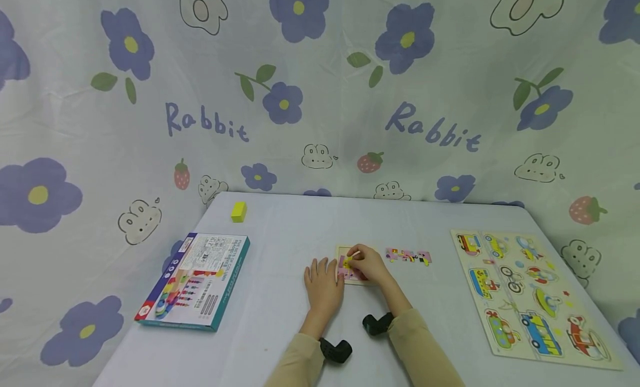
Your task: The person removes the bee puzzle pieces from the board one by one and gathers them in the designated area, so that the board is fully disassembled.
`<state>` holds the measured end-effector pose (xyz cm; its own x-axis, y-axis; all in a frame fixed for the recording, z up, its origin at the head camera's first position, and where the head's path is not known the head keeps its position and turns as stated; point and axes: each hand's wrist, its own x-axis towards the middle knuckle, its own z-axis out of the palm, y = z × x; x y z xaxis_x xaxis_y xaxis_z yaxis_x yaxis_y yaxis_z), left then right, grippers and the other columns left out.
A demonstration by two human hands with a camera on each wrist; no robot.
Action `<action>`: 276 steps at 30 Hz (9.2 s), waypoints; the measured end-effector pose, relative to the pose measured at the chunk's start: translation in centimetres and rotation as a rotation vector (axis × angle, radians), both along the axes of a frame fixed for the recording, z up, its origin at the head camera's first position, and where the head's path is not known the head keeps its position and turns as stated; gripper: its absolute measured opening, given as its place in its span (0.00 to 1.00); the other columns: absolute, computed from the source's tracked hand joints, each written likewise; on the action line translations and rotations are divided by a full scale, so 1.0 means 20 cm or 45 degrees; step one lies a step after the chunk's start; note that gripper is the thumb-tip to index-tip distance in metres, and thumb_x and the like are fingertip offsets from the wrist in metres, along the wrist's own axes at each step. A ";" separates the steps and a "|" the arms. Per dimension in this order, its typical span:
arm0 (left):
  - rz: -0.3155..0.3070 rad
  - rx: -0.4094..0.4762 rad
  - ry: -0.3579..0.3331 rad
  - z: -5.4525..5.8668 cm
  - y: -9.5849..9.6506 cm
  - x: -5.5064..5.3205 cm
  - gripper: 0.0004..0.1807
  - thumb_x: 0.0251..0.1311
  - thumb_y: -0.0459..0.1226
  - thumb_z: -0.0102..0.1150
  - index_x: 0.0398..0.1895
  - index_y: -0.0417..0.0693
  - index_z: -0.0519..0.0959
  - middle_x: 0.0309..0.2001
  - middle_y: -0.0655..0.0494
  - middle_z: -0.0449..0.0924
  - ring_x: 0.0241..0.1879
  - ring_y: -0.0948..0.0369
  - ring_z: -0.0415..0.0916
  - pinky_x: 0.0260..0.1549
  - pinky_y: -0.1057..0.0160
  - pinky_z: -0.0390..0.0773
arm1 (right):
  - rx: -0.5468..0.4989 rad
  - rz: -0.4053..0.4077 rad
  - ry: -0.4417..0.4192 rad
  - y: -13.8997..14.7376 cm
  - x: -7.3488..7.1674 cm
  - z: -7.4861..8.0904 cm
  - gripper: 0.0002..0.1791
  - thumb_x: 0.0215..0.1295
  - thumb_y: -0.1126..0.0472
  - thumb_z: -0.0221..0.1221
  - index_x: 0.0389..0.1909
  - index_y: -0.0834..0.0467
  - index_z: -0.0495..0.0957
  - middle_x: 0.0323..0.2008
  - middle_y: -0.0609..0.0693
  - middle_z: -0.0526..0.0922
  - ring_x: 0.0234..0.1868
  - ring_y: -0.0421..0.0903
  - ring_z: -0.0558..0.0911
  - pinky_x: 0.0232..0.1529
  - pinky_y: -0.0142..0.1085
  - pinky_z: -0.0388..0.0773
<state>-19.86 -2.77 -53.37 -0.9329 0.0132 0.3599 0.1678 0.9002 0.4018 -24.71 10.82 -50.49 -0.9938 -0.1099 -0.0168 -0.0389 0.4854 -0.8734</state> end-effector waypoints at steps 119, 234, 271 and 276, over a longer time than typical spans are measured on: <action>-0.003 -0.025 -0.004 -0.01 0.00 -0.01 0.19 0.59 0.43 0.54 0.52 0.46 0.76 0.55 0.46 0.71 0.61 0.43 0.60 0.58 0.40 0.53 | 0.356 -0.073 -0.036 0.09 0.03 0.04 0.19 0.45 0.63 0.70 0.39 0.59 0.77 0.29 0.48 0.74 0.30 0.43 0.71 0.29 0.34 0.67; -0.021 0.012 -0.040 -0.01 0.00 0.00 0.20 0.59 0.43 0.53 0.54 0.45 0.74 0.56 0.45 0.69 0.62 0.43 0.57 0.60 0.40 0.50 | 0.376 -0.162 -0.141 0.21 0.06 0.03 0.21 0.48 0.59 0.68 0.45 0.58 0.79 0.27 0.51 0.71 0.29 0.46 0.68 0.25 0.35 0.61; -0.724 -0.295 0.148 0.01 0.02 0.02 0.19 0.56 0.47 0.57 0.52 0.57 0.78 0.53 0.61 0.74 0.58 0.59 0.66 0.60 0.59 0.61 | -0.308 -0.353 -0.129 0.33 0.04 0.07 0.16 0.60 0.63 0.59 0.47 0.66 0.76 0.34 0.52 0.81 0.30 0.44 0.79 0.28 0.30 0.75; -0.724 -0.289 0.143 0.00 0.03 0.02 0.19 0.56 0.46 0.57 0.51 0.56 0.78 0.53 0.61 0.74 0.58 0.59 0.66 0.60 0.59 0.61 | -0.526 -0.361 -0.231 0.46 0.07 0.08 0.22 0.62 0.61 0.58 0.55 0.67 0.70 0.32 0.43 0.80 0.37 0.41 0.80 0.36 0.30 0.78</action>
<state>-19.46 -2.27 -53.30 -0.7143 0.5844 0.3851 0.6760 0.7186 0.1632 -23.39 19.99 -48.95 -0.9706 0.1286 -0.2033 0.2133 0.0687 -0.9746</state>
